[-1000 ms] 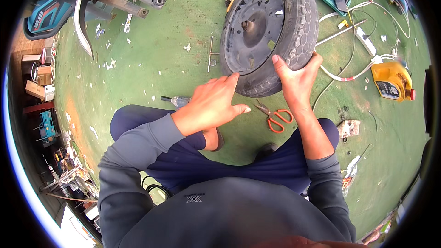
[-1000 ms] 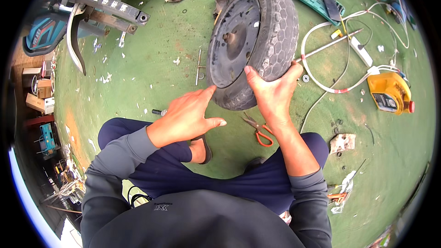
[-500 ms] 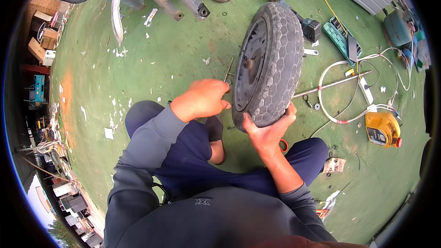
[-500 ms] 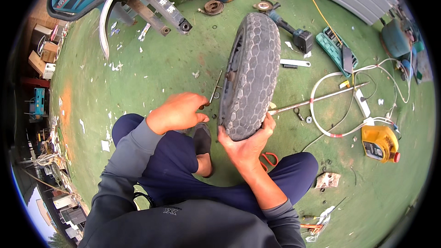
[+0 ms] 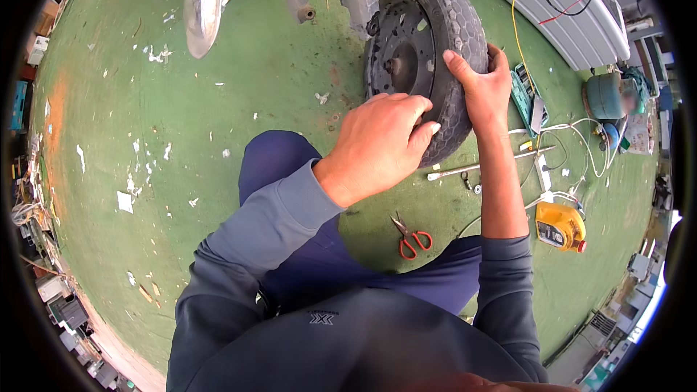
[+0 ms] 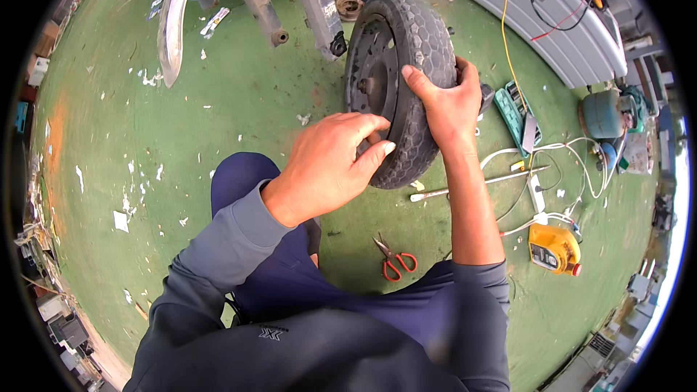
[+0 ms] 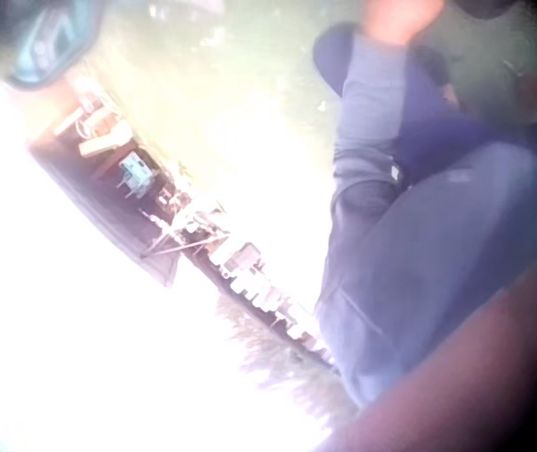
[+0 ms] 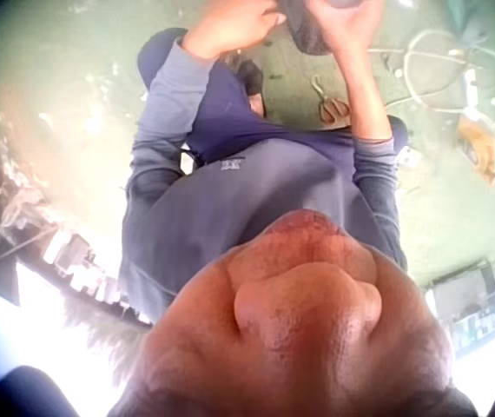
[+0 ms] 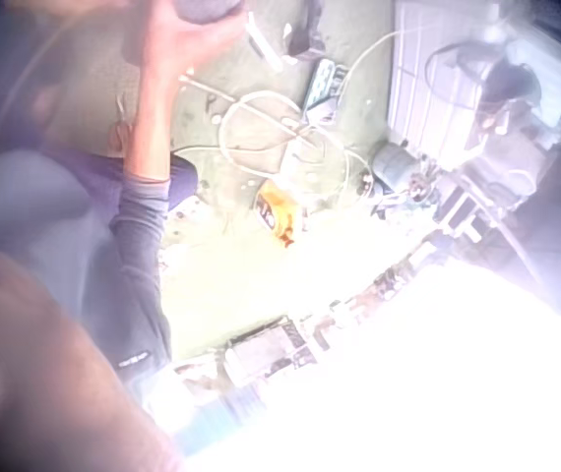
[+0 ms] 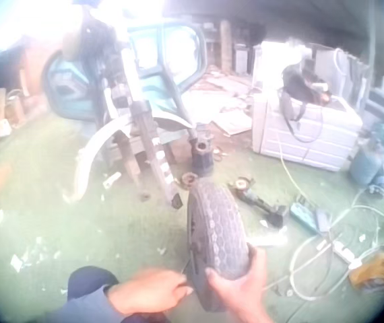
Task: The person sits on the floor and works on a small tire, using pliers to remove a wire from the rim and then inserting a small metal piece into the center hub. The person then lifts the tire and attaches a metal fender to it.
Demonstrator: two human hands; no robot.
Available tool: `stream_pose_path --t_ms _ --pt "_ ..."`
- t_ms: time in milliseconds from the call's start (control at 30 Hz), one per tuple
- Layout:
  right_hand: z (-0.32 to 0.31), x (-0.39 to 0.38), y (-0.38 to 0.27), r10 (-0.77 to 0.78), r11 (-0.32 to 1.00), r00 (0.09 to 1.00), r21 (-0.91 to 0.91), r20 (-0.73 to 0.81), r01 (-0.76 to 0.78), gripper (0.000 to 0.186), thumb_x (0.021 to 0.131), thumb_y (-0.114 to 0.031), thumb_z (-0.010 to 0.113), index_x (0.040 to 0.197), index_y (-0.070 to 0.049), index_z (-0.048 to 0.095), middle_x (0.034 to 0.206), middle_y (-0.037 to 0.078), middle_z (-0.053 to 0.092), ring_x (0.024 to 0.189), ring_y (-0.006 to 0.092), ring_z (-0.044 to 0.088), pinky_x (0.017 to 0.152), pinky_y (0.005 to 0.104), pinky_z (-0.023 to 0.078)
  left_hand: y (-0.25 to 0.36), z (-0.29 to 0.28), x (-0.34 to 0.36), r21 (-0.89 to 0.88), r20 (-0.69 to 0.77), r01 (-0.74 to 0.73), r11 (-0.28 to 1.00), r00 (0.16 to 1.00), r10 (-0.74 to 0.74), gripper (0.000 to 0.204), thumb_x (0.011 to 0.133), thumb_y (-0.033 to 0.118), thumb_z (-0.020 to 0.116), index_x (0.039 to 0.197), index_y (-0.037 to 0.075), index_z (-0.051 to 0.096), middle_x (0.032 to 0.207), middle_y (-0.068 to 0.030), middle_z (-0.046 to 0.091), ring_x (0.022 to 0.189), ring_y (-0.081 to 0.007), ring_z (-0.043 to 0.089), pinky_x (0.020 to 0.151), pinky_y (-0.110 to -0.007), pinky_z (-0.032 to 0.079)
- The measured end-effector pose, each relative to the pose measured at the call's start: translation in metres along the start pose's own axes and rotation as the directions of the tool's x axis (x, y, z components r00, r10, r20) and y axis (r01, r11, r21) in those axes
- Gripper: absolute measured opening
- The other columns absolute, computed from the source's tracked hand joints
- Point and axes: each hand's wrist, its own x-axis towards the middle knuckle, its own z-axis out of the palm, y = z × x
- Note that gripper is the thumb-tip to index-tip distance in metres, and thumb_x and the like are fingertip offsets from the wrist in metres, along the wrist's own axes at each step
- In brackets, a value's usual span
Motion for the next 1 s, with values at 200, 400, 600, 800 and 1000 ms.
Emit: stream_pose_path --t_ms 200,400,600,800,1000 --pt "0.02 0.084 -0.021 0.215 0.974 0.967 0.04 0.14 -0.223 0.099 0.074 -0.048 0.088 0.135 0.018 0.047 0.118 0.028 0.064 0.102 0.0286 0.068 0.088 0.0363 0.055 0.012 0.064 0.024 -0.351 -0.275 -0.646 0.678 0.763 0.585 0.031 0.077 0.006 0.076 0.107 0.004 0.068 0.104 -0.0082 0.063 0.096 -0.03 0.062 0.083 -0.044 0.051" --pt "0.02 0.136 -0.018 0.306 0.952 0.936 -0.038 0.175 -0.304 0.096 0.077 -0.049 0.086 0.135 0.018 0.048 0.119 0.027 0.065 0.101 0.0283 0.069 0.088 0.035 0.055 -0.002 0.098 0.043 -0.623 -0.192 -0.595 0.508 0.746 0.637 0.037 0.076 0.005 0.074 0.111 0.004 0.065 0.088 -0.0088 0.061 0.072 -0.0299 0.062 0.06 -0.042 0.051" --pt "0.022 0.143 -0.017 0.368 0.928 0.909 -0.018 0.198 -0.372 0.093 0.079 -0.05 0.084 0.134 0.017 0.05 0.119 0.027 0.064 0.105 0.0274 0.067 0.093 0.0347 0.052 -0.023 0.072 0.042 -0.636 -0.246 -0.623 0.456 0.723 0.645 0.03 0.074 0.008 0.075 0.102 0.006 0.064 0.085 -0.0065 0.058 0.069 -0.0274 0.059 0.055 -0.04 0.048" --pt "0.01 0.131 -0.004 0.367 0.913 0.906 0.104 0.209 -0.394 0.099 0.084 -0.053 0.08 0.141 0.017 0.04 0.127 0.029 0.059 0.112 0.0309 0.064 0.097 0.036 0.051 -0.091 0.008 0.036 -0.545 -0.217 -0.377 0.749 0.926 0.308 0.016 0.085 0.012 0.07 0.091 0.005 0.057 0.08 -0.0074 0.053 0.071 -0.0208 0.052 0.063 -0.034 0.045" --pt "0.021 0.104 -0.032 0.386 0.879 0.883 0.184 0.269 -0.44 0.089 0.09 -0.052 0.073 0.149 0.006 0.039 0.135 0.021 0.057 0.119 0.0251 0.06 0.103 0.0344 0.047 -0.212 -0.068 0.084 -0.533 -0.638 0.064 0.844 0.625 -0.45 0.04 0.104 0.034 0.057 0.13 0.005 0.048 0.108 -0.0014 0.053 0.097 -0.0118 0.052 0.086 -0.033 0.047"
